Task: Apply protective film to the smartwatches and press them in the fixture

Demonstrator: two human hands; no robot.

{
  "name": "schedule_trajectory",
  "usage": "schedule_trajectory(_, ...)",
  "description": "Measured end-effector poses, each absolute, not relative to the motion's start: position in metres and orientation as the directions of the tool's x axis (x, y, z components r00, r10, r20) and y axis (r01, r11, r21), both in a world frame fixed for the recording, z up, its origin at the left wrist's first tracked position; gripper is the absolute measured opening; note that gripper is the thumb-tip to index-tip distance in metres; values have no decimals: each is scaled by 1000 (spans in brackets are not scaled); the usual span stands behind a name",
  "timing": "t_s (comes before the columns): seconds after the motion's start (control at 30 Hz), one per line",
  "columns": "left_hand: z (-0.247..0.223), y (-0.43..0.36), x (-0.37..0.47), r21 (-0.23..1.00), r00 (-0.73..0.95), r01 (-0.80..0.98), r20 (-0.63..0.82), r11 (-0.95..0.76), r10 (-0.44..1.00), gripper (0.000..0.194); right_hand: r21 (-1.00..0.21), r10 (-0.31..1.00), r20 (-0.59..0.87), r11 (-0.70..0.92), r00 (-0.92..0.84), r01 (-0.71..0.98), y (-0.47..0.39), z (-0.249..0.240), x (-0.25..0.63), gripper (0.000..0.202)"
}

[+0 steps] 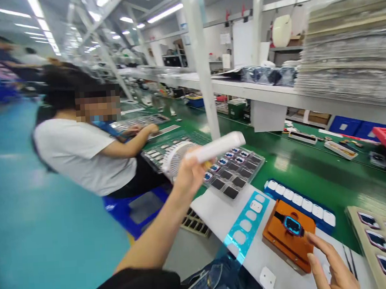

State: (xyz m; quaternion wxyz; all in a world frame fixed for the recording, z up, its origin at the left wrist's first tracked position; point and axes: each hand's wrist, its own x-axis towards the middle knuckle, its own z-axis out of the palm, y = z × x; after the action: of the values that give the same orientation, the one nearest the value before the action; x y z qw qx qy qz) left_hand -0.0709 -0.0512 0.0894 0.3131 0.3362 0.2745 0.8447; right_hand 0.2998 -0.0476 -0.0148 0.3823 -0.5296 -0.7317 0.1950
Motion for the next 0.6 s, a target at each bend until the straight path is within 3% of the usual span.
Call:
schedule_trajectory(0.1,21,-97,-43,658,-492,-659,-12,-363,871,40,-647,785,346,596,-513,476,-30,14,266,43)
schedule_trajectory(0.2,-8,-110,-21,586,-391,-784,-206,-207,897,28,-702,647,298,647,-701,299,-15,38,214,57)
schedule_trajectory(0.3,-11,-110,-6,461,-210,-887,-331,-36,920,29,-721,615,277,640,-738,264,2,47,175,50)
schedule_trajectory(0.4,-12,-109,0,377,30,-910,-350,170,936,36,-780,674,250,566,-695,268,17,47,161,40)
schedule_trajectory(0.6,-25,-109,-1,391,383,-813,-198,431,902,58,-919,719,113,338,-686,203,26,45,170,40)
